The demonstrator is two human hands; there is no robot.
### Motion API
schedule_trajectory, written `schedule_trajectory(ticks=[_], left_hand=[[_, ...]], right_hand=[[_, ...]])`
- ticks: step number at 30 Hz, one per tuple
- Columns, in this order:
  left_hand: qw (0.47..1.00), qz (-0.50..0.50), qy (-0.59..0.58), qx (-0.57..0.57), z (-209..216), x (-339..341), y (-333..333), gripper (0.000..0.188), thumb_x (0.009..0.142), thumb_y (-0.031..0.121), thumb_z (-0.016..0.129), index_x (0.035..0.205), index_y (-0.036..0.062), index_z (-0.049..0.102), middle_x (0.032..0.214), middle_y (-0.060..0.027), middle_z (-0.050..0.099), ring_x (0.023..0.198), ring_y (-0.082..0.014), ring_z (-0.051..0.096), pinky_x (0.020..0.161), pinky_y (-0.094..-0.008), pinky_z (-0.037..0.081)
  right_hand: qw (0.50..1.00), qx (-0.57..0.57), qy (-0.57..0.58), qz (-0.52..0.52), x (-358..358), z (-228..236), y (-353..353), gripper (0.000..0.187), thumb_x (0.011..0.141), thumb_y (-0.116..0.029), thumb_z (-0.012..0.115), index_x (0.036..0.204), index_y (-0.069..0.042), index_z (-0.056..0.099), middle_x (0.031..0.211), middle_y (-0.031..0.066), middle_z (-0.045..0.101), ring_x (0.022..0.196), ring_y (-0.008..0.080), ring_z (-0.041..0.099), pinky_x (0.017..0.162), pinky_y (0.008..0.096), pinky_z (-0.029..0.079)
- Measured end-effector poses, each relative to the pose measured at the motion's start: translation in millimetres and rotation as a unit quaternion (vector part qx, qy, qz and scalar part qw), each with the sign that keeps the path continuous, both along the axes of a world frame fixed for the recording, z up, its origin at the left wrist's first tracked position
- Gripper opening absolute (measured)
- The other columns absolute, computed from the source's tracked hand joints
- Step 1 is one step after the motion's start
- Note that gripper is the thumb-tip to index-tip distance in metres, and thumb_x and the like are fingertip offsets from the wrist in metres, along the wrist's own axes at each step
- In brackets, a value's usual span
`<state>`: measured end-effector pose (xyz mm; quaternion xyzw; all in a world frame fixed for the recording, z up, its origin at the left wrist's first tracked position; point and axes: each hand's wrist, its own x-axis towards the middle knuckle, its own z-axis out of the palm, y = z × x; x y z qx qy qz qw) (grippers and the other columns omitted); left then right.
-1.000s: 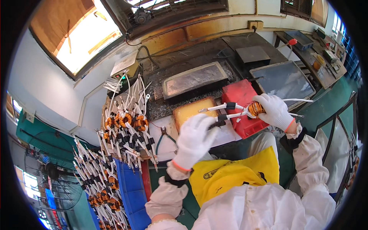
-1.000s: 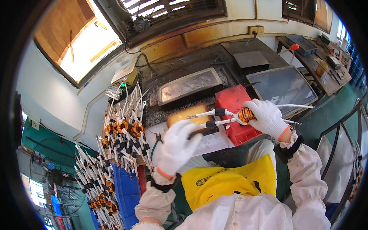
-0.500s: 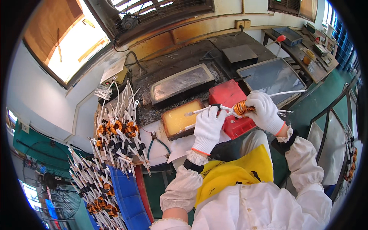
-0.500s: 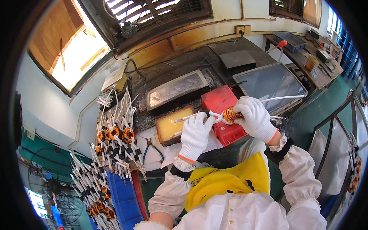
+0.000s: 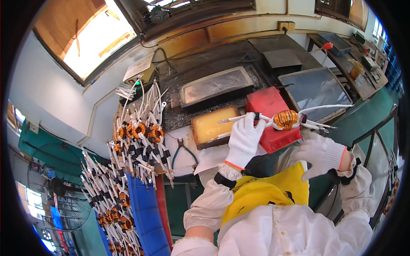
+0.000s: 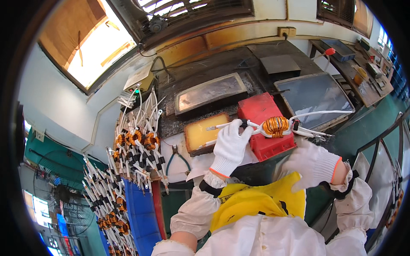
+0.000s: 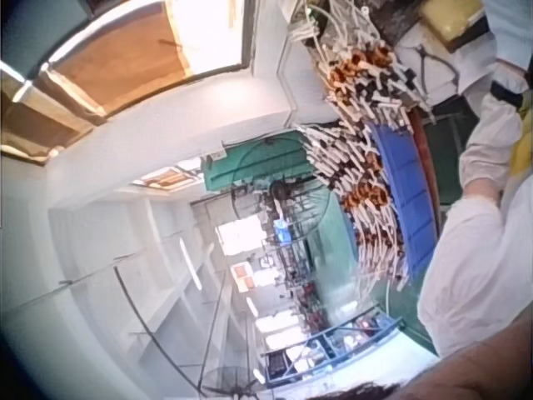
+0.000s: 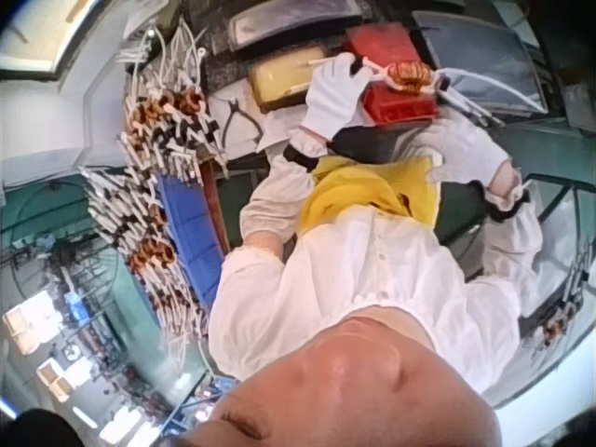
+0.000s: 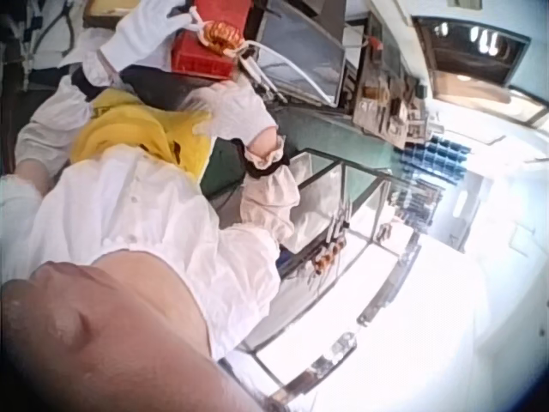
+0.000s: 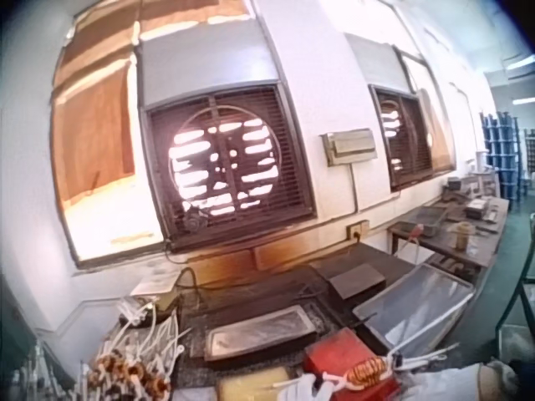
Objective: The recorder is soldering or tinning the leads of copper coil assemblies by dipping them into a molten metal bath and then organizing them in a rack.
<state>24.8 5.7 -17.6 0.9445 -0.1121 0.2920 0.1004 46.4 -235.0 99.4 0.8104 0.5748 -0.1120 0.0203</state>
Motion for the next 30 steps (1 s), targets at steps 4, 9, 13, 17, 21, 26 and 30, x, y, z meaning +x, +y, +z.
schedule_trajectory(ticks=[4,9,13,17,21,26,30], left_hand=[[1.0,0.003,0.0,0.013,-1,-1,1,0.025,0.08,0.016,0.061,0.105,0.0192,0.063,0.107,-0.0032,0.054,0.094,-0.0236,0.058,0.078,-0.0365,0.047],[1.0,0.012,-0.017,0.021,-1,0,-3,0.029,0.08,0.014,0.06,0.108,0.0196,0.062,0.109,-0.0066,0.052,0.092,-0.0254,0.057,0.077,-0.0384,0.048],[0.998,0.019,-0.007,0.056,1,0,-3,0.026,0.079,0.017,0.058,0.105,0.0166,0.061,0.108,-0.0062,0.054,0.091,-0.0236,0.057,0.077,-0.0371,0.046],[0.998,0.019,-0.003,0.059,1,3,-3,0.023,0.079,0.02,0.057,0.102,0.0152,0.06,0.103,-0.0052,0.056,0.09,-0.0217,0.056,0.077,-0.0355,0.045],[0.999,0.024,-0.02,0.031,-5,4,-12,0.028,0.079,0.018,0.056,0.106,0.0148,0.058,0.102,-0.0062,0.055,0.089,-0.0214,0.055,0.081,-0.036,0.045],[0.997,0.069,-0.018,0.035,-15,18,-25,0.034,0.08,0.014,0.054,0.114,0.0102,0.054,0.105,-0.0099,0.053,0.09,-0.0226,0.056,0.087,-0.0356,0.044],[0.998,0.062,-0.012,0.007,-18,26,-13,0.035,0.081,0.014,0.053,0.116,0.0069,0.051,0.105,-0.0088,0.054,0.09,-0.0224,0.057,0.087,-0.034,0.044]], right_hand=[[0.971,-0.056,0.193,-0.129,0,16,8,0.041,0.074,-0.041,0.071,0.103,-0.012,0.066,0.086,0.0127,0.066,0.085,0.0346,0.062,0.075,0.0409,0.05],[0.938,0.29,-0.144,-0.123,23,-10,26,0.039,0.072,-0.015,0.071,0.108,-0.01,0.057,0.102,0.0102,0.062,0.095,0.0322,0.06,0.081,0.0411,0.048],[0.941,0.244,-0.139,-0.186,41,-44,37,0.042,0.07,-0.01,0.069,0.108,-0.009,0.052,0.097,0.0108,0.059,0.093,0.0319,0.059,0.083,0.041,0.046],[0.941,0.252,-0.166,-0.155,52,-57,38,0.041,0.069,-0.007,0.067,0.107,-0.011,0.051,0.089,0.0102,0.056,0.086,0.0325,0.058,0.078,0.0421,0.047],[0.954,0.175,-0.14,-0.2,56,-59,41,0.042,0.071,-0.01,0.067,0.11,-0.013,0.051,0.088,0.0112,0.057,0.078,0.0323,0.06,0.071,0.0419,0.049],[0.952,0.184,-0.176,-0.167,59,-61,56,0.044,0.072,-0.01,0.068,0.112,-0.015,0.052,0.088,0.0104,0.056,0.074,0.0313,0.061,0.067,0.0413,0.049],[0.947,0.184,-0.18,-0.19,60,-59,70,0.044,0.073,-0.01,0.068,0.113,-0.017,0.053,0.086,0.0094,0.056,0.074,0.0295,0.062,0.067,0.0401,0.048]])
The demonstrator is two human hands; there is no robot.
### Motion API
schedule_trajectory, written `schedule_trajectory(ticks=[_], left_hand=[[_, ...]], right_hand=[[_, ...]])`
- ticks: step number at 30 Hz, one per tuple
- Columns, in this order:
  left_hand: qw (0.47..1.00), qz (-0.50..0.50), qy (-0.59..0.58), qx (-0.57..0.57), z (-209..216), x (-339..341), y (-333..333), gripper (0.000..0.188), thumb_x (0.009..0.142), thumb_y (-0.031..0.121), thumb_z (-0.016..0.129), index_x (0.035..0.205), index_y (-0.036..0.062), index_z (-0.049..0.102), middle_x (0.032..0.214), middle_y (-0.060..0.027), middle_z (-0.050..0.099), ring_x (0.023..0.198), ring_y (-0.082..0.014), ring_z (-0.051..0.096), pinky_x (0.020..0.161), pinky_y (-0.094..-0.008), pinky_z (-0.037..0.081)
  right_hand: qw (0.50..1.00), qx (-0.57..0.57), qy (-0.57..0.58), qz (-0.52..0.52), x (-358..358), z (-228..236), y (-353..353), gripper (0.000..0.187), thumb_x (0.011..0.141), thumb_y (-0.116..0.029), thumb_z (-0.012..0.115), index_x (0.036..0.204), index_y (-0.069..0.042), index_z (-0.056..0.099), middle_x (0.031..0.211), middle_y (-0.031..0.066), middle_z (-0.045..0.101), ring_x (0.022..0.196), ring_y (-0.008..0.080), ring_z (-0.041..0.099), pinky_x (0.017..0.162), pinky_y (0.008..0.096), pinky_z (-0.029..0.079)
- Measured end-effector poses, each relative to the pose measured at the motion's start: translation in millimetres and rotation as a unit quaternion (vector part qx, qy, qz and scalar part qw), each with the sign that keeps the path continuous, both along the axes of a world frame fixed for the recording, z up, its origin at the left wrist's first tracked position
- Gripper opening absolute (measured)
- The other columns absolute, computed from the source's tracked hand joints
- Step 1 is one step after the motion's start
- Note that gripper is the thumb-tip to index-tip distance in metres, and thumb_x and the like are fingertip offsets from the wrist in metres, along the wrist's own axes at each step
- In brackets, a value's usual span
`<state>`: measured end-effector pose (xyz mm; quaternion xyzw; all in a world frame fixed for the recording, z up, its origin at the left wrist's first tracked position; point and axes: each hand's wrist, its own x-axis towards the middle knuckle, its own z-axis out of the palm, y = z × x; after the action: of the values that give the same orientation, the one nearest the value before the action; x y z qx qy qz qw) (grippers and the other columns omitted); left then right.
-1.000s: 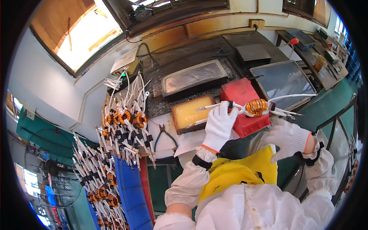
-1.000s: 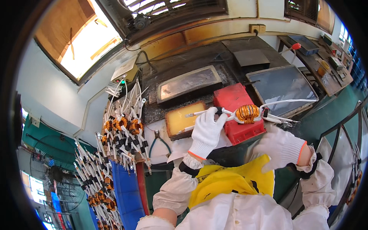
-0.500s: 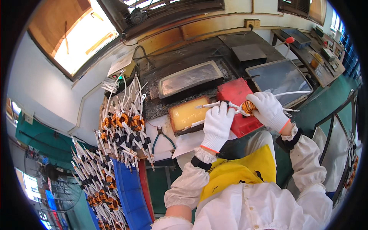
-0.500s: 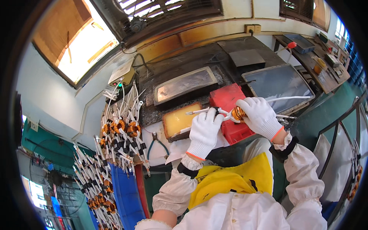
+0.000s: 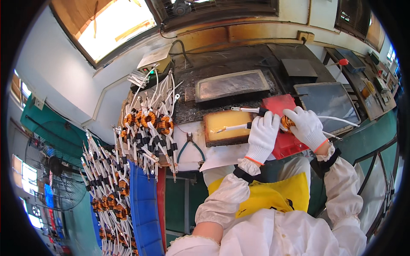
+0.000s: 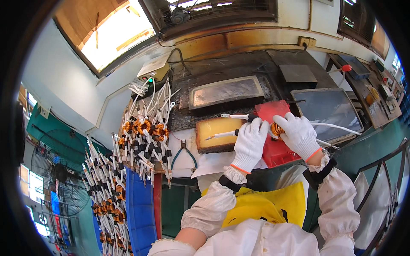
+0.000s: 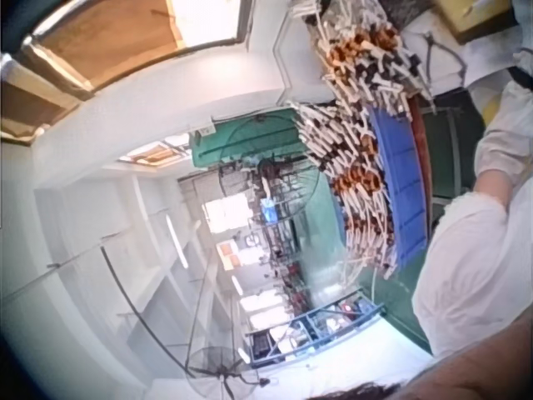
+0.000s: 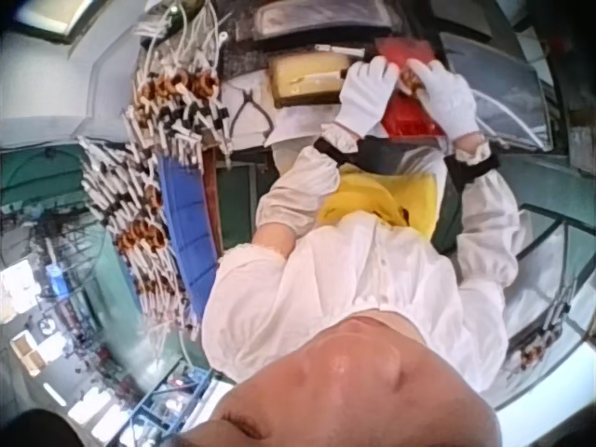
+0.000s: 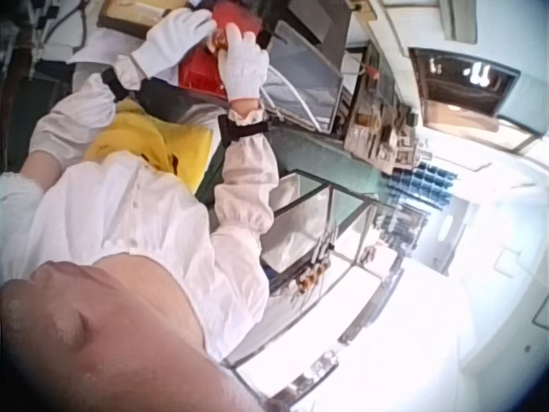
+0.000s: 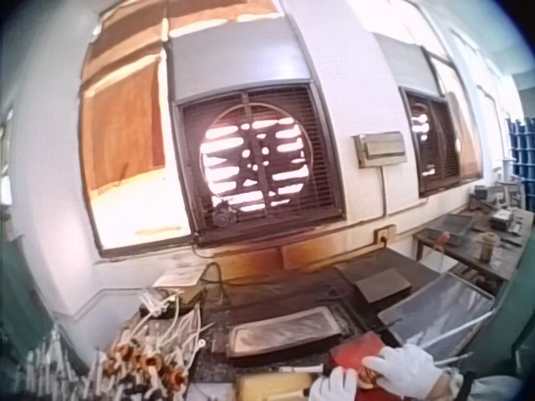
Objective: The recorder is soldering or tinning the leads of copper coil assemblies by dipping them into a molten metal bath and then organizing them in a rack.
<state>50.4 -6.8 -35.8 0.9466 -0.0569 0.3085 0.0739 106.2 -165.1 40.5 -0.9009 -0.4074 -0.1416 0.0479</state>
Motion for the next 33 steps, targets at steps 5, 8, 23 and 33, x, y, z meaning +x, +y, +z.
schedule_trajectory(ticks=[5,8,23,33], left_hand=[[1.0,-0.007,0.018,-0.019,-1,3,9,0.033,0.081,0.015,0.052,0.113,0.0081,0.053,0.106,-0.0076,0.054,0.091,-0.0227,0.057,0.087,-0.035,0.043],[0.999,-0.02,0.022,-0.032,-4,8,12,0.03,0.082,0.016,0.052,0.111,0.009,0.054,0.105,-0.0069,0.055,0.092,-0.0229,0.057,0.088,-0.0359,0.043],[0.991,-0.054,0.002,-0.121,-14,12,21,0.029,0.082,0.014,0.053,0.111,0.0102,0.055,0.106,-0.0066,0.058,0.095,-0.0253,0.058,0.086,-0.0377,0.044],[0.988,-0.069,0.01,-0.139,-15,12,22,0.028,0.082,0.015,0.054,0.11,0.011,0.056,0.106,-0.0057,0.058,0.095,-0.0257,0.057,0.086,-0.0385,0.044]], right_hand=[[1.0,-0.009,-0.007,0.02,2,4,8,0.041,0.074,-0.011,0.068,0.111,-0.018,0.055,0.085,0.0096,0.056,0.074,0.0286,0.063,0.066,0.0399,0.048],[1.0,-0.012,-0.002,0.009,4,3,11,0.039,0.074,-0.012,0.068,0.111,-0.018,0.055,0.085,0.0098,0.057,0.073,0.0283,0.063,0.066,0.0399,0.048],[0.999,-0.047,-0.014,-0.009,5,6,23,0.028,0.078,-0.014,0.064,0.104,-0.016,0.056,0.082,0.0102,0.058,0.069,0.0287,0.063,0.065,0.0414,0.048],[0.998,-0.053,-0.019,-0.019,5,7,23,0.031,0.077,-0.012,0.064,0.107,-0.016,0.056,0.083,0.0103,0.057,0.07,0.0297,0.063,0.066,0.0409,0.049]])
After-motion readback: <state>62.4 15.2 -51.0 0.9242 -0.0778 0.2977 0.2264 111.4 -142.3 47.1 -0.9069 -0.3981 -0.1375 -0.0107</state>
